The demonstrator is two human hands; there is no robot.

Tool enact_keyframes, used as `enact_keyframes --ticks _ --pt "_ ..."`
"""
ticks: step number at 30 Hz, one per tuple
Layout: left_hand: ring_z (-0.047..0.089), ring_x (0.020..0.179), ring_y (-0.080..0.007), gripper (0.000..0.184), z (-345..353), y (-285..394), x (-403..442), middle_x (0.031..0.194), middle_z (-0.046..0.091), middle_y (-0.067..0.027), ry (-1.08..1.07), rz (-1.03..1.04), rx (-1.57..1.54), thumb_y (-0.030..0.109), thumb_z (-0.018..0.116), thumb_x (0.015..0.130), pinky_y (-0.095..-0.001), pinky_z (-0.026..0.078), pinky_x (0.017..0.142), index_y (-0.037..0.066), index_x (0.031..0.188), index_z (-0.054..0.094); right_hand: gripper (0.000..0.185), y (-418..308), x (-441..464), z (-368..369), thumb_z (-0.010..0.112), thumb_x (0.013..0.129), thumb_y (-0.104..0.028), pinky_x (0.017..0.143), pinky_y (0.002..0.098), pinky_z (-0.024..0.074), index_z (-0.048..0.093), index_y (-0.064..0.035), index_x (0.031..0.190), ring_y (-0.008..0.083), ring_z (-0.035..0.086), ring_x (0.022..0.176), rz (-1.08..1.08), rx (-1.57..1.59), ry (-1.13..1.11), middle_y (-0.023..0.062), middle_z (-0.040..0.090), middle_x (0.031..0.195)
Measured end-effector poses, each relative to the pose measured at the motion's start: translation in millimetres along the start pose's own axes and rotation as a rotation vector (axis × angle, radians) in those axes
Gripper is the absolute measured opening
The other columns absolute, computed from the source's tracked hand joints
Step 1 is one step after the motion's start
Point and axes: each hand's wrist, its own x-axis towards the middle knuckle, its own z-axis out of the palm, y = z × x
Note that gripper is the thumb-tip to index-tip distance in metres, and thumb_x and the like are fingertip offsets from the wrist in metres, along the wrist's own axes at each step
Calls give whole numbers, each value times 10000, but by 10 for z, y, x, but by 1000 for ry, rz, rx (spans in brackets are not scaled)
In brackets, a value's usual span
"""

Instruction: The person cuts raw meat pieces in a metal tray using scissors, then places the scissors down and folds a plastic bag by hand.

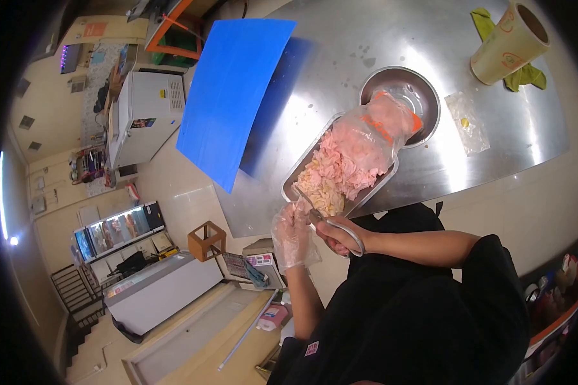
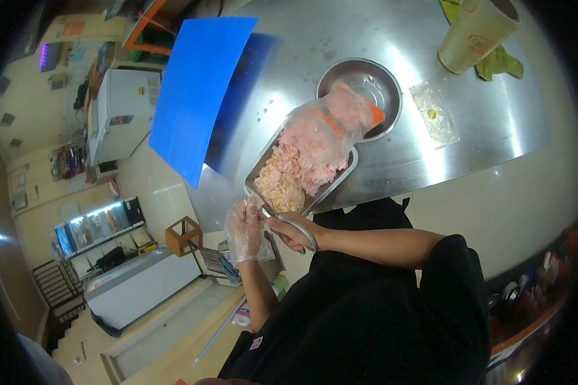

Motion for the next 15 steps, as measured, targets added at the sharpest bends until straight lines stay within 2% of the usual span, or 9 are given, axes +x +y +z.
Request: enact_keyframes --ticks 5,8,10,13,15 --pt "478 654 -86 299 4 82 -74 733 553 4 44 -111 -150 300 530 1054 -270 403 602 48 941 647 564 100 50 122 451 1002 -643 412 262 327 472 -83 933 94 350 457 -82 280 -18 -16 355 584" --pt "474 662 -70 310 -14 38 -72 723 541 24 37 -134 -160 314 521 1060 -254 393 600 57 935 640 593 118 55 131 449 986 -672 401 250 321 473 -84 910 87 342 444 -88 279 -42 -29 350 585" --pt "480 659 -73 320 -1 -54 -66 707 537 22 39 -133 -185 319 531 1056 -252 393 600 50 918 638 609 51 3 72 449 977 -689 391 245 313 474 -86 895 80 341 427 -31 172 -38 -36 352 578" --pt "490 657 -73 328 -36 26 -101 692 542 13 39 -96 -69 322 540 1050 -261 398 597 44 912 649 629 -10 -22 64 459 960 -711 371 241 299 475 -88 867 73 337 400 11 63 6 -42 356 566" --pt "500 654 -78 330 -64 129 -126 696 554 11 -5 -166 -50 322 539 1047 -269 404 594 44 914 657 635 -38 -25 71 471 952 -716 361 242 293 476 -89 852 71 342 388 8 43 30 -40 362 558"
